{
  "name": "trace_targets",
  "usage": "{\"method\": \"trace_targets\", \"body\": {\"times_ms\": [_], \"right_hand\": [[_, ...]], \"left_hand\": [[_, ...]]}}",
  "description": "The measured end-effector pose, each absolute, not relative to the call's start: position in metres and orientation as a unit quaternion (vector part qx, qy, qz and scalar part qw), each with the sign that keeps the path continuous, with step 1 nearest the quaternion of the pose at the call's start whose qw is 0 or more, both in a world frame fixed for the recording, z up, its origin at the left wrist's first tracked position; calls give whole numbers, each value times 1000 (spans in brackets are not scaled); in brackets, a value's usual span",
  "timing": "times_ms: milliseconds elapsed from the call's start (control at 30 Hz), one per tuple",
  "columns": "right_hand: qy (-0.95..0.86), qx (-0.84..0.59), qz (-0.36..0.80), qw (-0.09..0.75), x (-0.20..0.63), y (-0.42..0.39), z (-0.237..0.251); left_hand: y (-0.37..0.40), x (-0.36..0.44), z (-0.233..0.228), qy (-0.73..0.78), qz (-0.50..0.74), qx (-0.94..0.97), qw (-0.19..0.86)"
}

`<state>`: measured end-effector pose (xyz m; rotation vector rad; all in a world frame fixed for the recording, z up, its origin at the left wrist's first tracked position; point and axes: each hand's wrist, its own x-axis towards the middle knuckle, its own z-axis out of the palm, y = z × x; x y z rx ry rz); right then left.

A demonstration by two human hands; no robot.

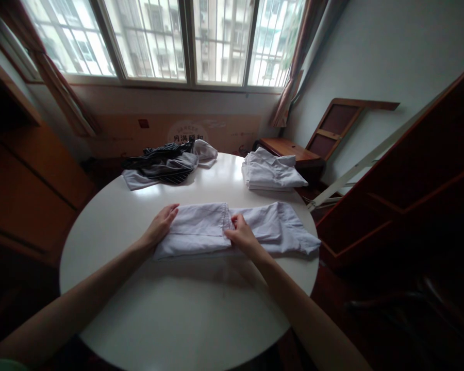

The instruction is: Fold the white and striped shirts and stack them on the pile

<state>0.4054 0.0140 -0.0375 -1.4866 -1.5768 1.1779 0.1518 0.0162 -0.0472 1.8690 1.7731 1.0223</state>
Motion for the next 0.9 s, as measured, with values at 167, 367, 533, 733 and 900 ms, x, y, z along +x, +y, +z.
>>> {"method": "trace_targets", "body": {"times_ms": [167, 367, 533, 733, 900], "right_hand": [[-646, -602, 367, 291, 406, 13, -32], [-700, -627, 226, 257, 418, 13, -20], [-712, -570, 193, 362, 422, 7, -12], [-794, -478, 297, 231, 424, 2, -10], [-783, -462, 381, 171, 444, 2, -2]], "left_hand": [[11, 155, -45, 650, 316, 686, 82], [10, 156, -43, 546, 380, 737, 122], [16, 149, -45, 569, 406, 684, 208], [24, 144, -48, 590, 414, 650, 243], [28, 144, -44, 602, 387, 659, 230]]}}
